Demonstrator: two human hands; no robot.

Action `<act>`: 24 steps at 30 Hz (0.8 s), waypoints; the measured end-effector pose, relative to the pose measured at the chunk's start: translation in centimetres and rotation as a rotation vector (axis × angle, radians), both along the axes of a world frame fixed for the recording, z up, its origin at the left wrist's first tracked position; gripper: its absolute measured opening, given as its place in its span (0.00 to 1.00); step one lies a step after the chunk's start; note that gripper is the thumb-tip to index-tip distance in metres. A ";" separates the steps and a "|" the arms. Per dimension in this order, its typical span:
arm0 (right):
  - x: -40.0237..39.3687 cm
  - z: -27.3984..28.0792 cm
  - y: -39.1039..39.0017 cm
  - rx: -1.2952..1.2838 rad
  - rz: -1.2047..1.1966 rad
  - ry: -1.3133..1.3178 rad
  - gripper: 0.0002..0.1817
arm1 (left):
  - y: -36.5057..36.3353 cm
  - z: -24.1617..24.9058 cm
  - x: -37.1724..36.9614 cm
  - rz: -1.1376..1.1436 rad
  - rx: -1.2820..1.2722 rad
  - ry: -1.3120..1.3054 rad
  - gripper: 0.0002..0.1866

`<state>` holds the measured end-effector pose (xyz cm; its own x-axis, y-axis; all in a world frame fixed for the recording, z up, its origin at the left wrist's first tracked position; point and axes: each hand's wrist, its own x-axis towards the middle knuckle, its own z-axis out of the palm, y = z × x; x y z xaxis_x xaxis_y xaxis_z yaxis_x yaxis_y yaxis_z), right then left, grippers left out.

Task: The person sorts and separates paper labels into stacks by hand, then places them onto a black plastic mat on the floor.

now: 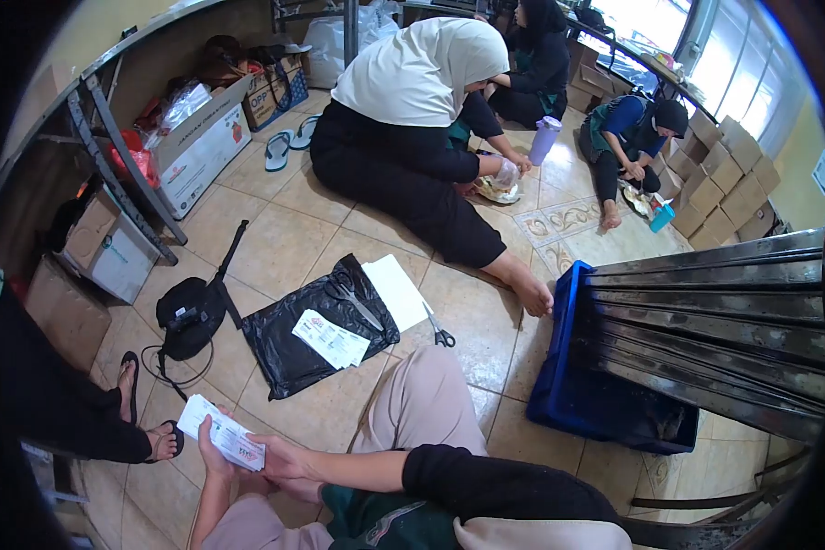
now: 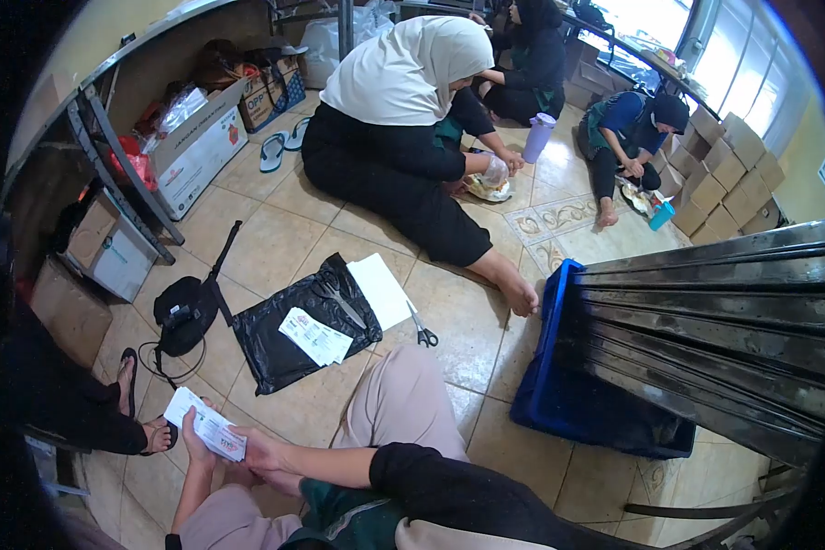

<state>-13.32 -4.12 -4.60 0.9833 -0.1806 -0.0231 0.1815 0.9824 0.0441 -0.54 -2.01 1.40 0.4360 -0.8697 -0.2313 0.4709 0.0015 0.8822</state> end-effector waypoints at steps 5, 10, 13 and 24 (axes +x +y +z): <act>-0.7 0.5 -0.6 0.039 -0.133 0.113 0.20 | -0.1 0.6 0.5 0.019 -0.002 -0.012 0.25; -0.2 -0.5 0.2 -0.067 -0.188 0.162 0.19 | -0.3 1.3 1.3 0.257 -0.066 -0.020 0.28; -0.2 1.0 1.1 -0.066 -0.247 0.429 0.18 | 0.6 -1.5 3.3 0.167 -0.043 -0.030 0.21; -4.0 0.2 -1.9 -0.403 0.062 0.288 0.24 | 1.1 -4.2 2.5 0.156 -0.116 0.152 0.08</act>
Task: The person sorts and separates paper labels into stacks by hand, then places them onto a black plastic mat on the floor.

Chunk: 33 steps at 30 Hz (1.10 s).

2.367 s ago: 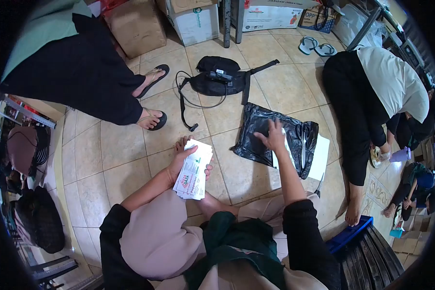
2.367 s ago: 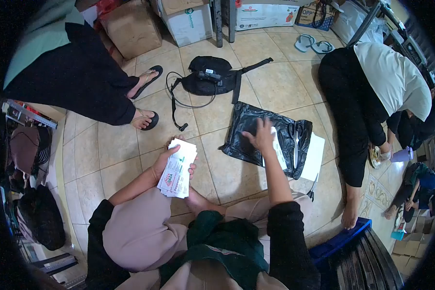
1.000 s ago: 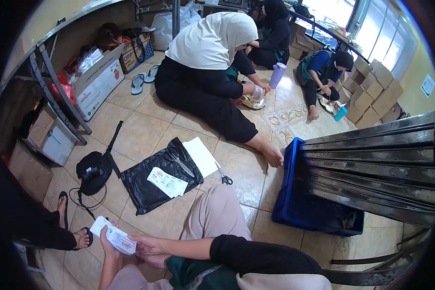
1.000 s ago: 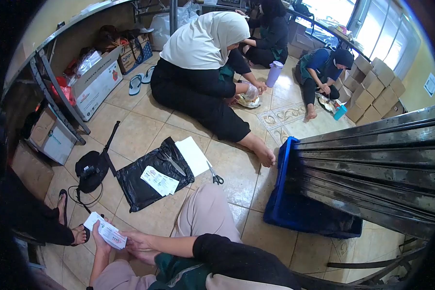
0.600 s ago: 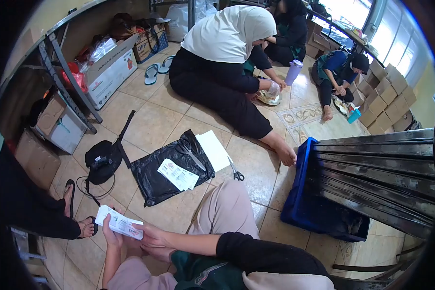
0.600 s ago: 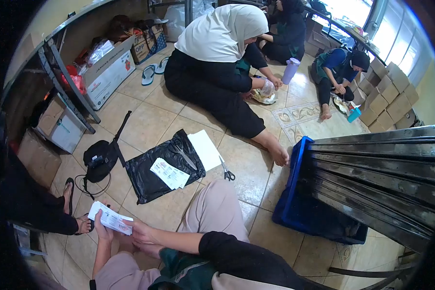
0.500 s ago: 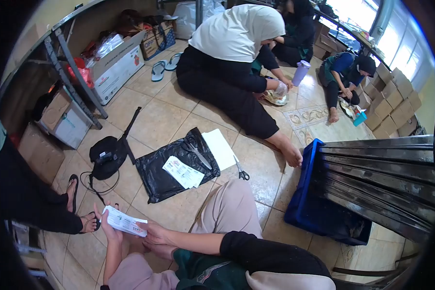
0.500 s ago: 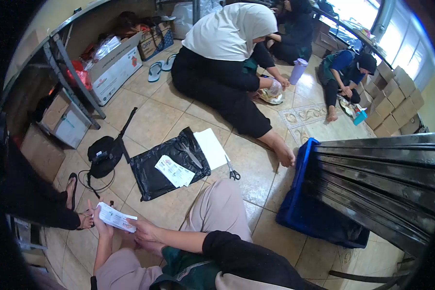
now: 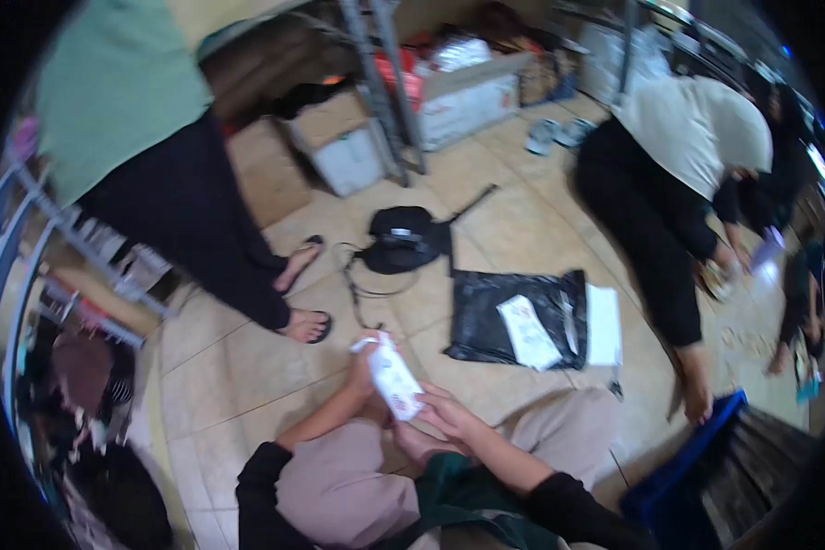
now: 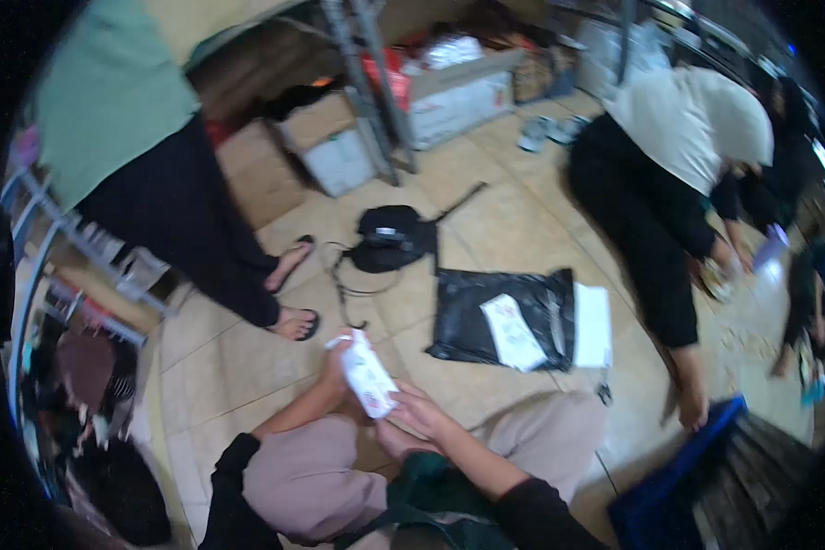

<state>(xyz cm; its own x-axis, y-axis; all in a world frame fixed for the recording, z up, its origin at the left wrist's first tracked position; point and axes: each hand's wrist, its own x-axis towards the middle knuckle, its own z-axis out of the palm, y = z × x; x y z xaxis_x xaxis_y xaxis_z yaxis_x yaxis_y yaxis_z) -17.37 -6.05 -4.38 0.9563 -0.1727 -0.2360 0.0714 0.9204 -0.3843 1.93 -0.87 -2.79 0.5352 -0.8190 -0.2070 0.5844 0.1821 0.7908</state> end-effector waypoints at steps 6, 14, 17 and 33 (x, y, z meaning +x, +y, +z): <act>0.4 -1.1 -1.2 -0.072 -0.023 0.057 0.24 | -0.9 0.3 0.3 0.050 0.147 -0.057 0.21; 2.0 -8.0 -10.9 -0.208 -0.843 0.552 0.21 | 1.6 0.5 0.8 -0.271 0.414 -0.064 0.34; 2.0 -11.0 -12.5 -0.365 -0.757 0.784 0.19 | 1.7 0.7 0.7 -0.356 0.504 -0.100 0.33; -28.0 -2.6 -21.4 -1.576 -0.228 1.753 0.30 | 2.9 0.4 1.2 -0.574 0.651 -0.179 0.20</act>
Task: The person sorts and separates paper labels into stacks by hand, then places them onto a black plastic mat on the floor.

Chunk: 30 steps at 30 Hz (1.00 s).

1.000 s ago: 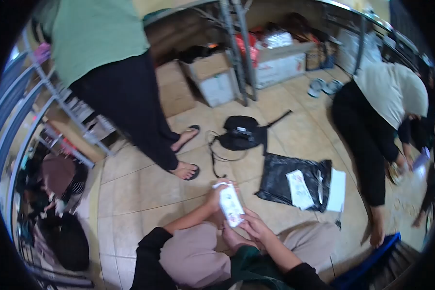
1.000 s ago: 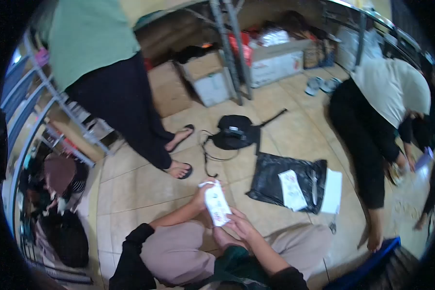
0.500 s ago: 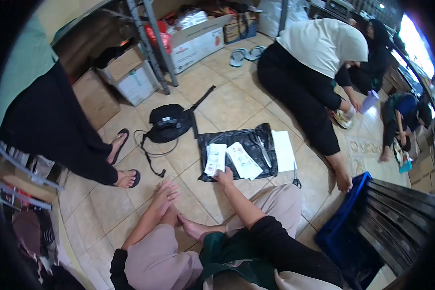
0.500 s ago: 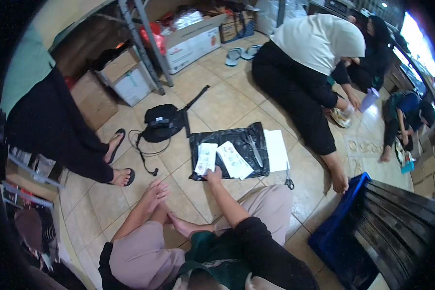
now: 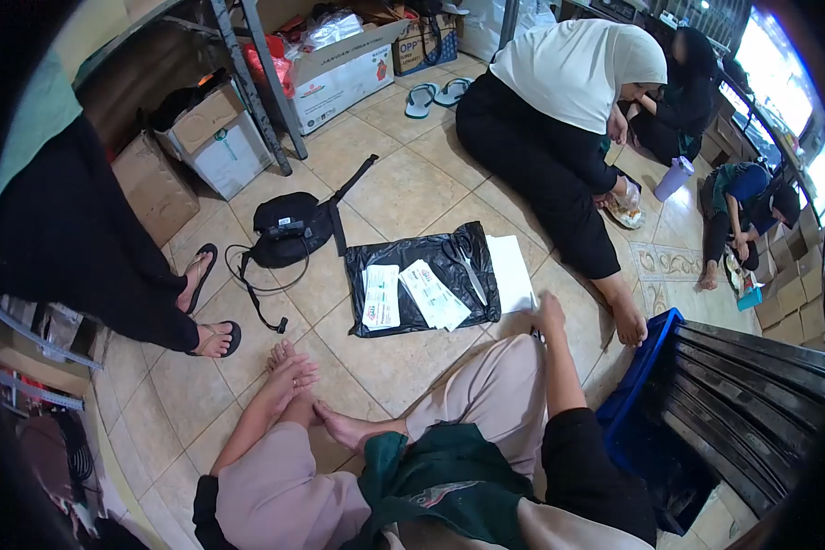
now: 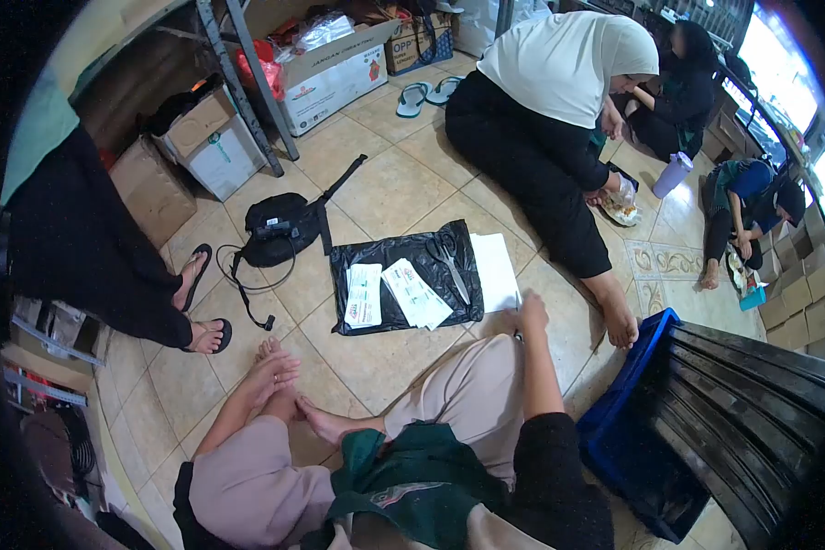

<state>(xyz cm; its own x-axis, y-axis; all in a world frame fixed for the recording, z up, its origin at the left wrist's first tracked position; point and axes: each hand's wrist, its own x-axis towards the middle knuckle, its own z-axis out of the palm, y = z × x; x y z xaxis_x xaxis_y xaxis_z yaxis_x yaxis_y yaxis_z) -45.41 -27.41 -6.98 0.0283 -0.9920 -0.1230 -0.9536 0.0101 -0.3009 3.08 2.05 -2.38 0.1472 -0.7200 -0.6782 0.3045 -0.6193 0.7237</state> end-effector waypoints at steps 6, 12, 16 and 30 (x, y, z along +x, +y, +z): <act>-4.5 -6.2 0.1 0.204 0.047 -0.052 0.37 | 1.5 -4.8 1.6 -0.373 0.022 -0.124 0.30; -6.2 -8.0 1.8 -0.009 -0.051 -0.201 0.30 | 2.6 -2.3 1.7 -0.590 -0.010 -0.166 0.33; -6.1 -3.7 6.3 -0.139 -0.169 -0.269 0.22 | 5.9 3.6 -0.7 -0.700 -0.175 -0.275 0.28; -8.3 7.0 10.8 -0.123 0.323 0.217 0.19 | 13.6 21.0 -11.9 -0.177 -0.996 -0.472 0.19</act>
<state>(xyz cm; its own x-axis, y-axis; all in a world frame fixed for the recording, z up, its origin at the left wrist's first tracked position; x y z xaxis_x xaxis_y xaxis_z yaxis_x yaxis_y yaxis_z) -53.75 -16.60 -0.02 0.3275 -0.9440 -0.0411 -0.9432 -0.3241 -0.0727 -8.79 15.61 18.64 0.0791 -0.9474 0.3102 -0.1668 0.2942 0.9411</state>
